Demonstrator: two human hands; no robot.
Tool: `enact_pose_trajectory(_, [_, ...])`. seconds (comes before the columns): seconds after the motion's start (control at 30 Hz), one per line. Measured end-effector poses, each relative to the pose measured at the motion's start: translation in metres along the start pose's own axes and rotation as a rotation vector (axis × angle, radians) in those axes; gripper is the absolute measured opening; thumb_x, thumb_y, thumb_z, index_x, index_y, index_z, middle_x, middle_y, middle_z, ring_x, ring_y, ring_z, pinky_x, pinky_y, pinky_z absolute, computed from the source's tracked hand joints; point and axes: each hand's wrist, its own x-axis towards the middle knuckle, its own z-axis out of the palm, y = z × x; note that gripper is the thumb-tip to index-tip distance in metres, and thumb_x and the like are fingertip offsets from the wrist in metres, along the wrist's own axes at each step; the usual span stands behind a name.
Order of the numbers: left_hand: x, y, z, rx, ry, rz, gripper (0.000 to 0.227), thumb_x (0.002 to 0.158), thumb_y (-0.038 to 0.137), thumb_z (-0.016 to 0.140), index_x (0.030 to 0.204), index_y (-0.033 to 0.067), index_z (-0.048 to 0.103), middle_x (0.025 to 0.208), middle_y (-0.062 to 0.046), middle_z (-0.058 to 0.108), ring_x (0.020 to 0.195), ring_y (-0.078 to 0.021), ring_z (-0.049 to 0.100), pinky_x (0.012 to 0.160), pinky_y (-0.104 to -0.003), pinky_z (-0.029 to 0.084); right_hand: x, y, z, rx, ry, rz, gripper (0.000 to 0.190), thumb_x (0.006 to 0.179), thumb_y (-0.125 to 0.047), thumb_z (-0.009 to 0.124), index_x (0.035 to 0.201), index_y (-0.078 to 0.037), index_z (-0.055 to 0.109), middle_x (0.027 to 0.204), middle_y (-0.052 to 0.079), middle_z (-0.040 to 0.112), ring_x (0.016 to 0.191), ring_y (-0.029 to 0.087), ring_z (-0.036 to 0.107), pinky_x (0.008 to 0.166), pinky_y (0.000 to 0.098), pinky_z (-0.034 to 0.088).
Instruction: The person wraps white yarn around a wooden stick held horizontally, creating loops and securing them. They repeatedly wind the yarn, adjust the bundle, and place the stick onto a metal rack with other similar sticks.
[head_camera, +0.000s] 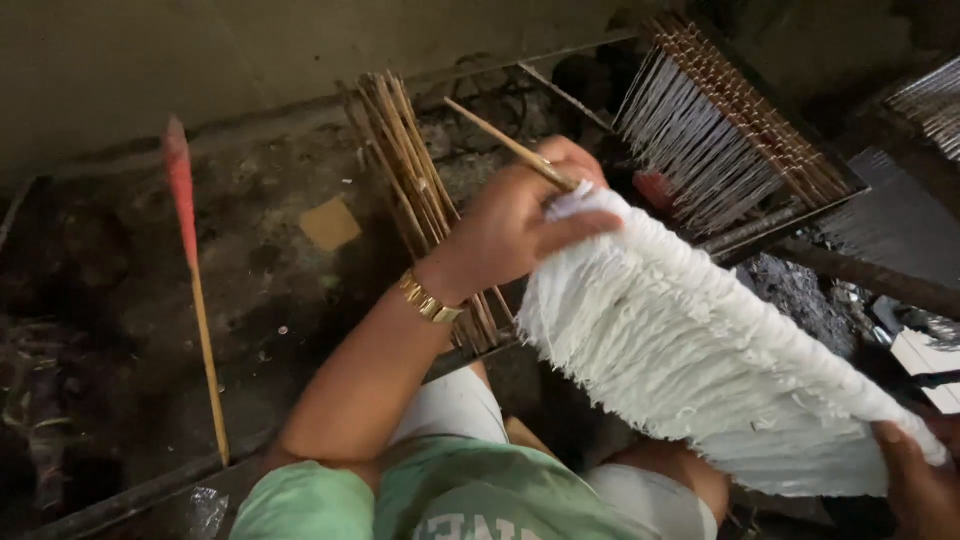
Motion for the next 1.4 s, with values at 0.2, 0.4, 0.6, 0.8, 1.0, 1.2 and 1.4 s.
enact_pose_trajectory(0.2, [-0.014,0.005,-0.01,0.026,0.071,-0.13,0.039,0.096,0.039,0.065,0.075,0.0133,0.046,0.073,0.007,0.041,0.07,-0.0067,0.038,0.062,-0.031,0.031,0.002,-0.026,0.001,-0.024,0.048,-0.326,0.032,0.115,0.002,0.081,0.131,0.02,0.061,0.132,0.033,0.059,0.124,0.042,0.057,0.11,0.0427,0.043])
enact_pose_trajectory(0.4, [-0.019,0.0,-0.026,-0.181,0.208,-0.276,0.027,0.096,0.032,0.069,0.106,0.0081,0.064,0.096,0.003,0.065,0.088,-0.0072,0.06,0.074,-0.024,0.05,-0.001,-0.057,0.008,0.118,0.092,-0.241,0.024,0.105,0.0,0.084,0.117,0.008,0.064,0.117,0.016,0.055,0.119,0.027,0.054,0.106,0.034,0.043])
enact_pose_trajectory(0.6, [-0.015,-0.004,0.001,-0.365,0.345,-0.09,0.052,0.094,0.014,0.076,0.135,0.0149,0.045,0.105,-0.002,0.056,0.089,-0.0131,0.059,0.077,-0.025,0.056,-0.005,-0.089,0.013,0.133,0.139,-0.192,0.025,0.106,-0.001,0.081,0.119,0.008,0.062,0.124,0.014,0.055,0.122,0.025,0.053,0.11,0.0336,0.041])
enact_pose_trajectory(0.8, [-0.007,-0.033,0.028,-0.561,0.891,0.133,0.05,0.102,0.008,0.067,0.142,0.016,0.038,0.124,-0.024,0.063,0.099,-0.0267,0.069,0.084,-0.039,0.064,0.008,-0.074,0.013,0.037,0.068,-0.333,0.029,0.113,0.0,0.081,0.131,0.015,0.064,0.132,0.024,0.061,0.131,0.035,0.057,0.123,0.041,0.042])
enact_pose_trajectory(1.0, [-0.019,-0.049,-0.047,-0.272,1.117,0.069,0.031,0.103,0.029,0.061,0.126,0.0119,0.048,0.095,-0.011,0.069,0.061,-0.0199,0.067,0.055,-0.032,0.063,0.1,-0.012,0.032,-0.045,0.007,-0.292,0.04,0.114,-0.023,0.084,0.127,0.007,0.061,0.123,0.021,0.062,0.11,0.033,0.059,0.096,0.0417,0.046])
enact_pose_trajectory(1.2, [-0.097,0.007,-0.129,-0.587,1.014,0.081,0.017,0.102,0.022,0.07,0.116,0.0172,0.06,0.1,0.0,0.058,0.069,-0.0064,0.041,0.055,-0.02,0.032,0.191,-0.161,0.084,0.464,-0.082,0.163,0.03,0.099,-0.056,0.053,0.123,-0.039,0.058,0.109,-0.02,0.055,0.098,0.0,0.05,0.092,0.0217,0.039])
enact_pose_trajectory(1.4, [-0.174,0.077,-0.133,-0.551,0.626,0.083,0.016,0.118,0.032,0.053,0.132,0.0271,0.06,0.097,0.013,0.04,0.067,0.0027,0.032,0.058,-0.009,0.035,0.225,-0.21,0.15,0.525,0.171,-0.103,0.027,0.111,-0.037,0.073,0.096,-0.018,0.062,0.089,-0.006,0.052,0.082,0.007,0.045,0.072,0.0288,0.037])
